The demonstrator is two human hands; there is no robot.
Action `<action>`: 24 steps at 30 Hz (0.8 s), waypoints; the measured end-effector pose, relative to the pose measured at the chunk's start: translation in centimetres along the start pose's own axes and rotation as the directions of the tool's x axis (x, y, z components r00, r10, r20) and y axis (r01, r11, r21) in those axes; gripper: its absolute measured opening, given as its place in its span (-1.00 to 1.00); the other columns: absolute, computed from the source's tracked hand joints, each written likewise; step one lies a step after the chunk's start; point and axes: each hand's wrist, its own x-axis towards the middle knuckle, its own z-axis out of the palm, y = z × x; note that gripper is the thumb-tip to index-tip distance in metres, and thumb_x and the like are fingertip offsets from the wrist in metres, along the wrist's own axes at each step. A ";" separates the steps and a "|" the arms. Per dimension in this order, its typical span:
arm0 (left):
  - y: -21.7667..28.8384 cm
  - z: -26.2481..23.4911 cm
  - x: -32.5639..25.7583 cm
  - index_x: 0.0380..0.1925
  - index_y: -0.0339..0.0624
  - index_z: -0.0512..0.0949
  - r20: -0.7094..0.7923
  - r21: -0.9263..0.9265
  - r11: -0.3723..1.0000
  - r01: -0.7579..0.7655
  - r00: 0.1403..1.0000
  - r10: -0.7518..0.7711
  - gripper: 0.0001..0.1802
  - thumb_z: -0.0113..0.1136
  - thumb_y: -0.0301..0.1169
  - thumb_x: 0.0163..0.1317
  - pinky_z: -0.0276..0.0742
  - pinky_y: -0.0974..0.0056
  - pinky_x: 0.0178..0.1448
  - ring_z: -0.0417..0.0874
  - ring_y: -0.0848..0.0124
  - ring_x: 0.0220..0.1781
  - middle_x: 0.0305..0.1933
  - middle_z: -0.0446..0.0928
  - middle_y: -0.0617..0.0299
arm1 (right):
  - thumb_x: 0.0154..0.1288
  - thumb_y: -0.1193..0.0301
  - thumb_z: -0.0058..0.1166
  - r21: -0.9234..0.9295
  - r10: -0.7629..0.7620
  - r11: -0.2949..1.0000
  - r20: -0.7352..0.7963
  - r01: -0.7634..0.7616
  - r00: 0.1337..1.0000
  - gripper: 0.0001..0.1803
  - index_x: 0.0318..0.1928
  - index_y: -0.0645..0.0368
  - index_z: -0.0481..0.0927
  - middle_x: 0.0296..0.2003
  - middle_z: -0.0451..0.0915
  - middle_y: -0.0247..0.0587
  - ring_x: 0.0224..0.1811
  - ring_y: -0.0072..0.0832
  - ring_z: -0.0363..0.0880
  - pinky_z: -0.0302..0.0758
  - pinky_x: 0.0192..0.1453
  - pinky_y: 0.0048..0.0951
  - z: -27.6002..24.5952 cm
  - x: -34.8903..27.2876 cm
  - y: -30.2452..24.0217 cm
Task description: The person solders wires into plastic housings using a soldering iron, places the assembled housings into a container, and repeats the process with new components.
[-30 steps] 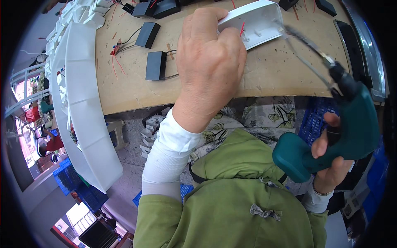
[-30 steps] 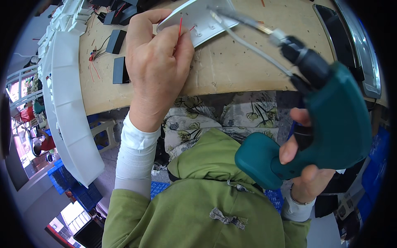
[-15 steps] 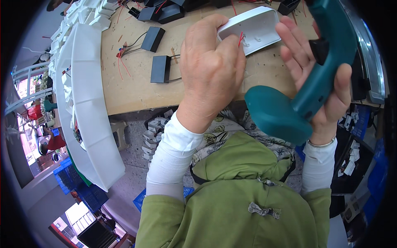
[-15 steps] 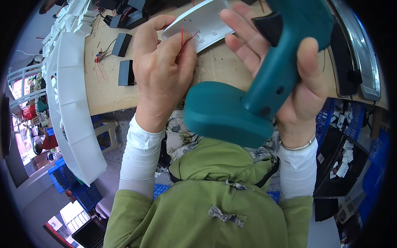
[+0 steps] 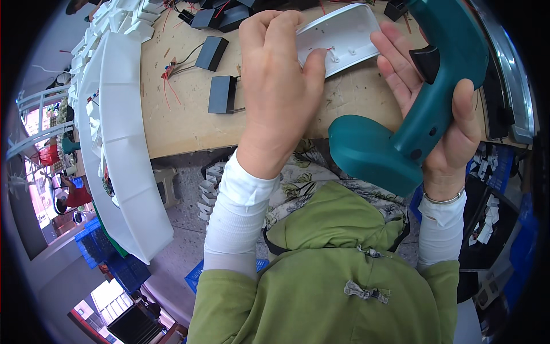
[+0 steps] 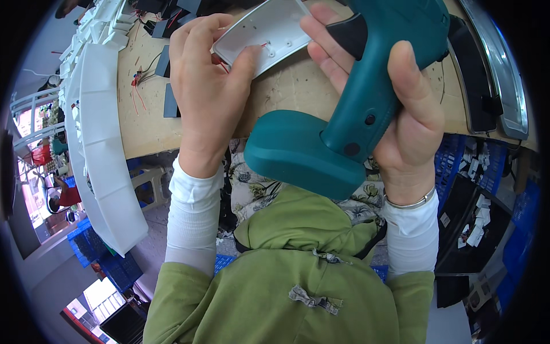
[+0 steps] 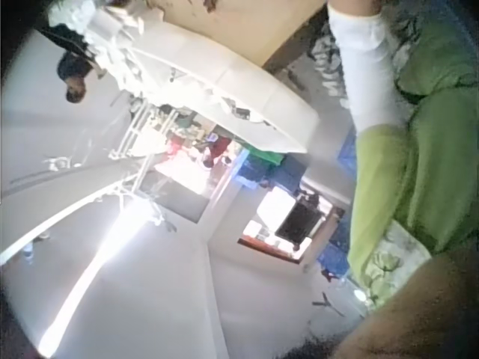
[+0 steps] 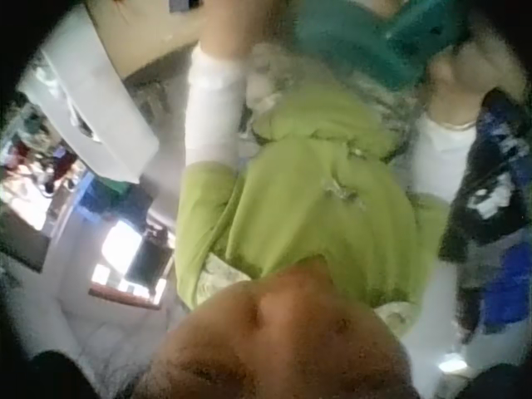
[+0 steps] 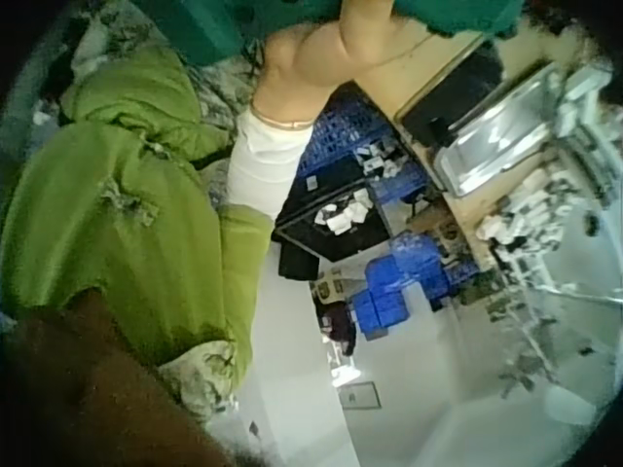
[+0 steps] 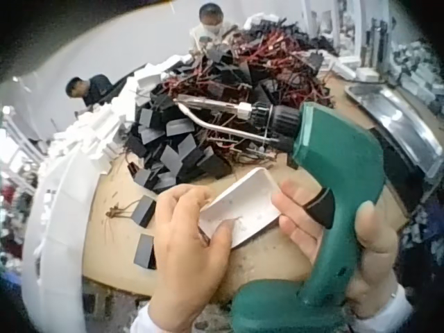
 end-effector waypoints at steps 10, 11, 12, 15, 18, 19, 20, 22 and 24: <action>-0.8 -0.6 1.6 -0.16 -0.31 0.50 0.285 -0.191 0.928 0.320 0.923 -0.259 -0.60 0.29 -0.46 -0.06 0.44 0.42 -0.42 0.52 0.51 -0.48 -0.37 0.57 0.17 | 0.27 0.10 -0.06 -0.022 -0.005 1.000 -0.028 0.004 1.000 -0.16 0.34 0.28 -0.17 0.31 -0.18 0.33 0.40 0.07 -0.24 -0.22 0.47 -0.20 0.7 -0.4 0.3; -0.6 -0.8 1.8 -0.17 -0.30 0.51 0.326 -0.211 0.897 0.389 0.893 -0.311 -0.62 0.28 -0.46 -0.06 0.40 0.44 -0.51 0.49 0.54 -0.56 -0.43 0.56 0.20 | 0.27 0.11 -0.06 -0.011 -0.002 1.000 -0.029 0.001 1.000 -0.16 0.34 0.29 -0.17 0.31 -0.19 0.32 0.40 0.07 -0.24 -0.22 0.47 -0.20 0.7 -0.4 0.4; -0.4 -1.0 2.1 -0.18 -0.30 0.52 0.366 -0.227 0.860 0.457 0.858 -0.359 -0.63 0.28 -0.46 -0.05 0.36 0.46 -0.60 0.46 0.58 -0.63 -0.48 0.56 0.23 | 0.28 0.12 -0.06 0.000 0.002 1.000 -0.030 -0.002 1.000 -0.16 0.34 0.29 -0.18 0.31 -0.19 0.32 0.40 0.07 -0.24 -0.22 0.47 -0.20 0.7 -0.4 0.5; 1.3 -1.5 2.7 -0.21 -0.30 0.53 0.410 -0.192 0.789 0.583 0.778 -0.475 -0.66 0.27 -0.46 -0.04 0.26 0.49 -0.72 0.39 0.62 -0.72 -0.52 0.55 0.25 | 0.28 0.13 -0.06 -0.017 0.001 1.000 -0.031 -0.001 1.000 -0.16 0.34 0.30 -0.19 0.31 -0.19 0.31 0.40 0.07 -0.24 -0.22 0.47 -0.21 0.7 -0.4 0.4; 1.3 -1.8 3.2 -0.05 -0.27 0.44 0.495 -0.125 0.767 0.629 0.709 -0.501 -0.48 0.33 -0.43 -0.08 0.39 0.41 -0.56 0.47 0.54 -0.55 -0.36 0.55 0.18 | 0.28 0.13 -0.06 -0.035 0.004 0.999 -0.021 -0.005 1.000 -0.16 0.34 0.30 -0.19 0.31 -0.21 0.32 0.40 0.07 -0.24 -0.21 0.47 -0.20 0.6 -0.5 0.3; 1.6 -2.0 3.5 -0.05 -0.27 0.44 0.495 -0.125 0.767 0.629 0.710 -0.502 -0.48 0.33 -0.43 -0.08 0.39 0.41 -0.56 0.47 0.54 -0.55 -0.36 0.55 0.18 | 0.28 0.13 -0.06 -0.035 0.004 0.999 -0.021 -0.005 1.000 -0.16 0.34 0.30 -0.19 0.31 -0.21 0.32 0.40 0.07 -0.24 -0.21 0.47 -0.20 0.6 -0.5 0.3; 2.1 -2.3 3.8 -0.20 -0.31 0.47 0.465 -0.195 0.782 0.591 0.758 -0.457 -0.63 0.25 -0.50 -0.08 0.41 0.34 -0.39 0.51 0.38 -0.42 -0.34 0.53 0.09 | 0.28 0.13 -0.06 -0.028 0.000 1.000 -0.022 0.000 1.000 -0.16 0.34 0.30 -0.19 0.31 -0.21 0.32 0.40 0.06 -0.24 -0.21 0.47 -0.21 0.6 -0.5 0.4; 2.5 -2.5 4.0 -0.35 -0.35 0.49 0.430 -0.264 0.793 0.549 0.803 -0.412 -0.78 0.18 -0.56 -0.08 0.44 0.27 -0.22 0.54 0.22 -0.30 -0.33 0.51 0.00 | 0.28 0.13 -0.06 -0.022 -0.005 1.000 -0.023 0.004 1.000 -0.16 0.34 0.29 -0.19 0.32 -0.22 0.31 0.40 0.06 -0.24 -0.21 0.47 -0.21 0.5 -0.5 0.4; 2.5 -2.6 4.1 -0.26 -0.36 0.47 0.420 -0.176 0.829 0.532 0.802 -0.425 -0.72 0.17 -0.53 -0.04 0.44 0.30 -0.17 0.56 0.26 -0.27 -0.35 0.54 0.00 | 0.28 0.13 -0.05 -0.023 0.000 1.000 -0.012 0.000 1.000 -0.16 0.34 0.28 -0.19 0.32 -0.24 0.32 0.40 0.06 -0.25 -0.21 0.47 -0.21 0.4 -0.5 0.4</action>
